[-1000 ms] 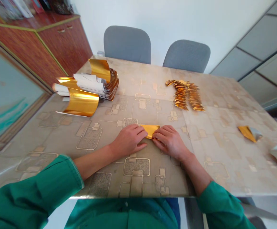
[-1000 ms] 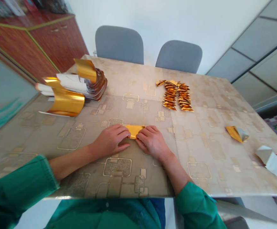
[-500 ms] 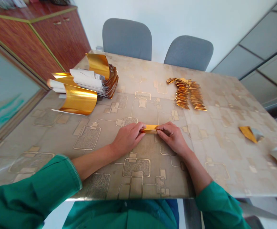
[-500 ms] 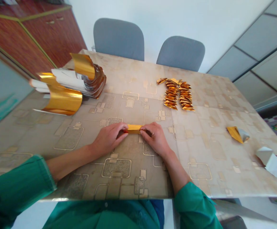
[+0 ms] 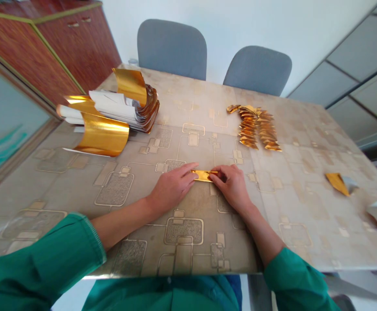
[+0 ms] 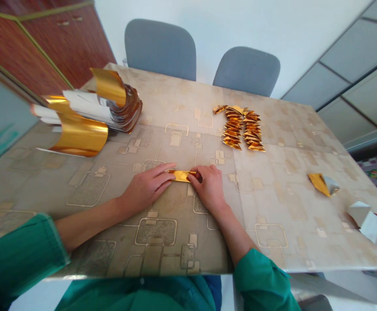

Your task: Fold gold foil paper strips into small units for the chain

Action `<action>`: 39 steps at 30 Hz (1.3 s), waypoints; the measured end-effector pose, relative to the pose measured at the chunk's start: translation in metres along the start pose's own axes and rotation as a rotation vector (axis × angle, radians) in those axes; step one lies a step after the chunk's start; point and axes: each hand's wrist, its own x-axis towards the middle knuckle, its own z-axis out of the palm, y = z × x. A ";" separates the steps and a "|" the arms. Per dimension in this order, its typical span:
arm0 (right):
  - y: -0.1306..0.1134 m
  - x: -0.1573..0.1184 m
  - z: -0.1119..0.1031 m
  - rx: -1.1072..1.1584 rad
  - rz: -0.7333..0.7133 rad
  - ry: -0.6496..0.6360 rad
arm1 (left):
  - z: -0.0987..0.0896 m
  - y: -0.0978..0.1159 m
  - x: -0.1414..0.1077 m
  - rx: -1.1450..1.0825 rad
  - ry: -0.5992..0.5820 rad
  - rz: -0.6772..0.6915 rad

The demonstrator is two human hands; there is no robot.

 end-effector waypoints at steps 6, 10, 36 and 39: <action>0.000 0.001 0.002 -0.047 0.025 -0.004 | -0.010 0.010 0.002 0.163 -0.019 0.039; -0.001 0.000 0.003 -0.060 0.021 0.014 | -0.011 0.023 -0.003 0.215 -0.066 0.124; -0.010 -0.010 -0.002 -0.268 -0.073 0.126 | -0.003 0.024 -0.012 0.127 -0.258 0.067; -0.021 -0.019 -0.002 -0.367 -0.171 0.089 | -0.004 0.023 -0.012 0.124 -0.255 0.072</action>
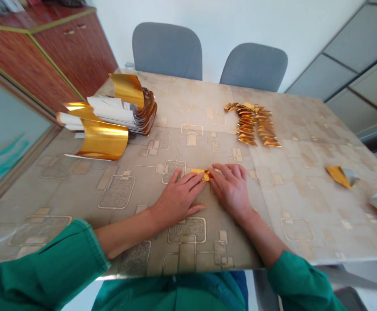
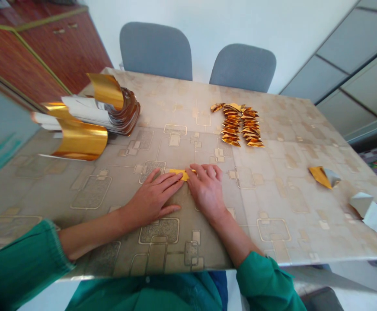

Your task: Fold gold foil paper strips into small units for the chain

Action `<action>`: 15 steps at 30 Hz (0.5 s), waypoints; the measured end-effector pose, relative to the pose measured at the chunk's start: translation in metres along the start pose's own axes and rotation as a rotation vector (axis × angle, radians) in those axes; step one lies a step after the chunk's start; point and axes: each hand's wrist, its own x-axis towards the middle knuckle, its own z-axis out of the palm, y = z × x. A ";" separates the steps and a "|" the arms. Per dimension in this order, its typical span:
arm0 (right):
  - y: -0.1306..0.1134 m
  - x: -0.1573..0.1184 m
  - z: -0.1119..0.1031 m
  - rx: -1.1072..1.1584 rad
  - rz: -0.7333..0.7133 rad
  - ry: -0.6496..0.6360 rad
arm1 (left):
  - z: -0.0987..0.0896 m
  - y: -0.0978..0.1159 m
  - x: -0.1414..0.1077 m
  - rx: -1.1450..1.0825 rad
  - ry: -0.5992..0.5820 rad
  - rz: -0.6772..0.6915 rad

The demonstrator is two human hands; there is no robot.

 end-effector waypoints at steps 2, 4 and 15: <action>-0.006 -0.006 0.000 -0.019 -0.011 -0.061 | 0.000 -0.001 0.000 -0.004 0.003 0.002; -0.007 -0.012 0.002 -0.024 -0.009 -0.096 | 0.001 -0.001 0.000 -0.010 0.015 0.002; 0.002 -0.017 0.001 -0.014 0.052 -0.049 | -0.003 -0.009 0.003 -0.082 -0.002 -0.010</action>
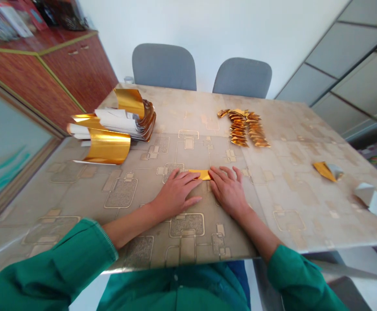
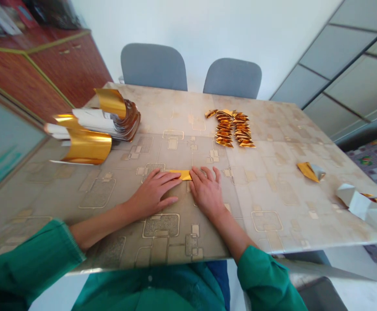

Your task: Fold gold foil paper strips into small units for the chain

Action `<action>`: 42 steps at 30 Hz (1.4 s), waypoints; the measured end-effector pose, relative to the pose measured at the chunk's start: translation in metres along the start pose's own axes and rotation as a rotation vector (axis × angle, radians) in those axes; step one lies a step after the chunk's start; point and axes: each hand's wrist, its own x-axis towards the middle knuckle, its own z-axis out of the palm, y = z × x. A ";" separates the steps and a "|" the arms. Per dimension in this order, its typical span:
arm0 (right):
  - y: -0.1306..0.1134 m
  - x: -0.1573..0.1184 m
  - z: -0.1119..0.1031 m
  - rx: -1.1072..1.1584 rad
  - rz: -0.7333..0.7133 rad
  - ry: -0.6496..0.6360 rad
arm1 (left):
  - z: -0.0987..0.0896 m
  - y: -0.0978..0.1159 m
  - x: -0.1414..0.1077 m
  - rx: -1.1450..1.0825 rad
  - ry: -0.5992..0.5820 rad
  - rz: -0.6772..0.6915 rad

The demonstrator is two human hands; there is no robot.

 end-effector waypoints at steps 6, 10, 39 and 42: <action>-0.018 0.020 0.003 0.187 0.151 0.038 | 0.000 0.002 0.000 0.042 0.016 0.035; -0.027 0.028 0.011 0.076 0.200 -0.079 | -0.001 0.002 0.000 0.081 0.024 0.041; -0.004 0.017 0.011 0.026 0.242 -0.028 | 0.003 0.008 -0.001 0.204 0.041 0.059; -0.001 0.017 0.008 0.057 0.244 -0.063 | 0.004 0.005 -0.005 0.171 0.046 0.028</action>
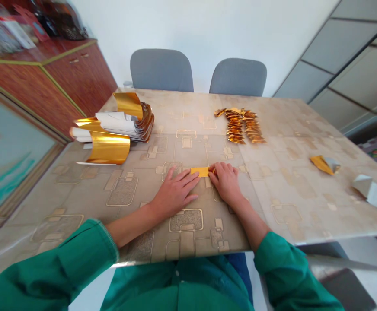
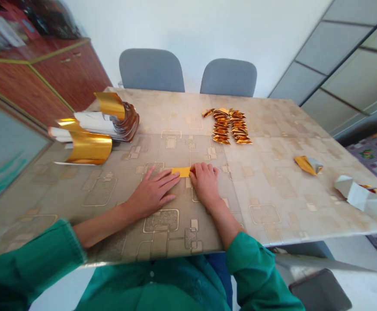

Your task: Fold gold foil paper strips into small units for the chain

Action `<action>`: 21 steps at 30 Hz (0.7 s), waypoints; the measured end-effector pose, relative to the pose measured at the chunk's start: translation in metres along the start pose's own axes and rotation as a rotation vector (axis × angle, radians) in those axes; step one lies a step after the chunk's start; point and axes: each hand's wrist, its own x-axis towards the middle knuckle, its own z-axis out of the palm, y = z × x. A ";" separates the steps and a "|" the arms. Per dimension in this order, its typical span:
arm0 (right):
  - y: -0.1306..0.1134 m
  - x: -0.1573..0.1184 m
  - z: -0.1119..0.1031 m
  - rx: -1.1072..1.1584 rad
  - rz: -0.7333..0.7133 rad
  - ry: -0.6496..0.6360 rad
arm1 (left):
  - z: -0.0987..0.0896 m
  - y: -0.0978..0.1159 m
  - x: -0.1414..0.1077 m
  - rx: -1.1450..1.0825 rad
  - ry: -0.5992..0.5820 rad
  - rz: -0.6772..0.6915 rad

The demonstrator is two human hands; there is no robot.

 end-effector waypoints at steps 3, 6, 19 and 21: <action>0.001 0.001 -0.001 0.005 0.000 -0.017 | -0.002 0.000 0.003 -0.016 0.004 -0.015; -0.001 0.001 0.000 -0.022 0.006 -0.011 | -0.005 0.002 0.010 -0.002 -0.010 0.005; -0.004 0.001 -0.001 -0.072 0.029 -0.037 | -0.001 -0.002 0.017 0.075 -0.028 -0.034; -0.006 0.001 -0.002 -0.087 0.026 -0.035 | -0.002 -0.001 0.021 0.096 -0.018 -0.041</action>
